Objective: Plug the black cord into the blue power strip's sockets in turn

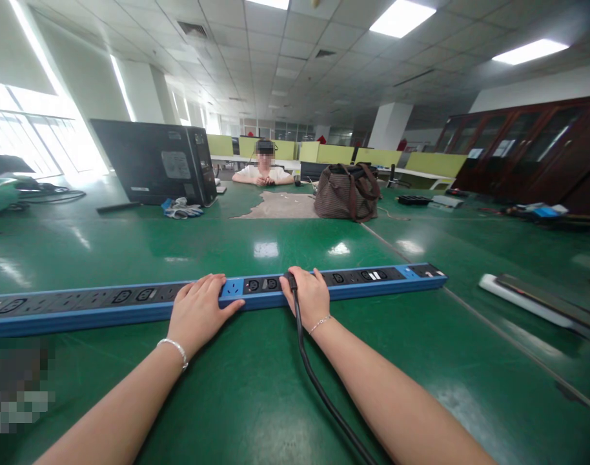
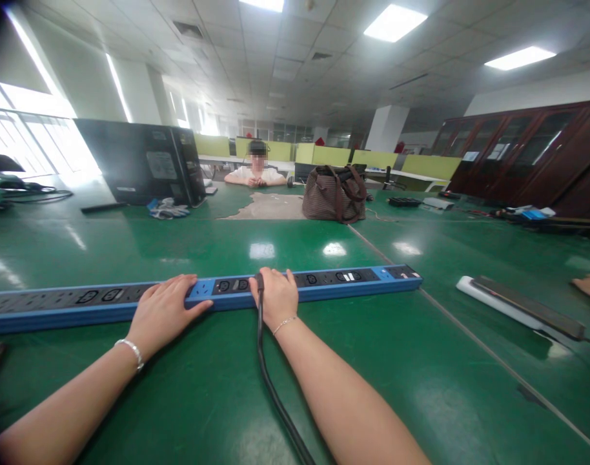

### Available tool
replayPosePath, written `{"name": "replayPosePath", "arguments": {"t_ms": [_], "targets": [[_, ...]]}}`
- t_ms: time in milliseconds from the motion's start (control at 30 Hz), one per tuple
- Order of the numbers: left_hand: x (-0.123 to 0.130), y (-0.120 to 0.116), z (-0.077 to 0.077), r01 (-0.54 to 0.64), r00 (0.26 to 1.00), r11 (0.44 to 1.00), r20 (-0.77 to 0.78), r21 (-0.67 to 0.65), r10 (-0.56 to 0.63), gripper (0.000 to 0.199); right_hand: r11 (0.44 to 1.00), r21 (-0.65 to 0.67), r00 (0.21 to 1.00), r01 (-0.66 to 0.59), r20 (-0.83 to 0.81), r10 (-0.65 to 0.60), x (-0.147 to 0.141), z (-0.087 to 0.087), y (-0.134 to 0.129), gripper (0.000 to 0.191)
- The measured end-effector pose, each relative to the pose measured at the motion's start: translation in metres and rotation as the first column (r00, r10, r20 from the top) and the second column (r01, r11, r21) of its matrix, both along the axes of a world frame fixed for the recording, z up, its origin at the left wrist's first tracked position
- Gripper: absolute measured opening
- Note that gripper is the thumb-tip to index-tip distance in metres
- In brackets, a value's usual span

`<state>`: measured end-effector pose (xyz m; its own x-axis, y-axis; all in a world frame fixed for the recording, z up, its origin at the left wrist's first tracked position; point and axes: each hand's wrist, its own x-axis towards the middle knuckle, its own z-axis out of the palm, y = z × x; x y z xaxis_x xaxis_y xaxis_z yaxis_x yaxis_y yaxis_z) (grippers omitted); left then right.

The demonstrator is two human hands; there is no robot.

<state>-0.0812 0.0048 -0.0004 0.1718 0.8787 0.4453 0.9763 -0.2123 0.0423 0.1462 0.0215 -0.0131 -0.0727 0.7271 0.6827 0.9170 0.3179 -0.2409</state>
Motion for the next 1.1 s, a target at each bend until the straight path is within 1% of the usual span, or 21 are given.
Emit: {"name": "replayPosePath", "arguments": {"t_ms": [167, 300, 567, 667, 900, 1100], "targets": [[0.000, 0.000, 0.000, 0.003, 1.000, 1.000, 0.020, -0.005, -0.003, 0.056, 1.000, 0.015, 1.000, -0.014, -0.010, 0.015, 0.000, 0.001, 0.000, 0.024], [0.000, 0.000, -0.001, 0.001, 1.000, 1.000, 0.006, 0.002, -0.001, 0.057, 0.999, 0.030, 1.000, -0.027, 0.007, 0.026, 0.001, 0.003, -0.001, 0.024], [0.000, 0.000, -0.001, -0.004, 1.000, 1.000, -0.007, 0.012, 0.004, 0.057, 0.999, 0.020, 0.998, -0.044, 0.039, 0.043, 0.002, 0.006, -0.002, 0.023], [0.000, -0.001, -0.001, -0.002, 1.000, 1.000, 0.000, 0.004, 0.002, 0.057, 0.999, -0.006, 0.998, -0.044, 0.049, 0.045, 0.002, 0.008, -0.003, 0.023], [0.000, -0.001, -0.001, -0.004, 1.000, 1.000, 0.015, -0.002, 0.004, 0.056, 0.993, -0.115, 0.998, -0.037, 0.054, 0.043, 0.005, 0.016, -0.004, 0.022], [0.000, 0.000, -0.001, -0.001, 1.000, 1.000, 0.004, 0.004, 0.001, 0.056, 0.991, -0.126, 0.995, -0.039, 0.090, 0.051, 0.005, 0.018, -0.004, 0.022]]}}
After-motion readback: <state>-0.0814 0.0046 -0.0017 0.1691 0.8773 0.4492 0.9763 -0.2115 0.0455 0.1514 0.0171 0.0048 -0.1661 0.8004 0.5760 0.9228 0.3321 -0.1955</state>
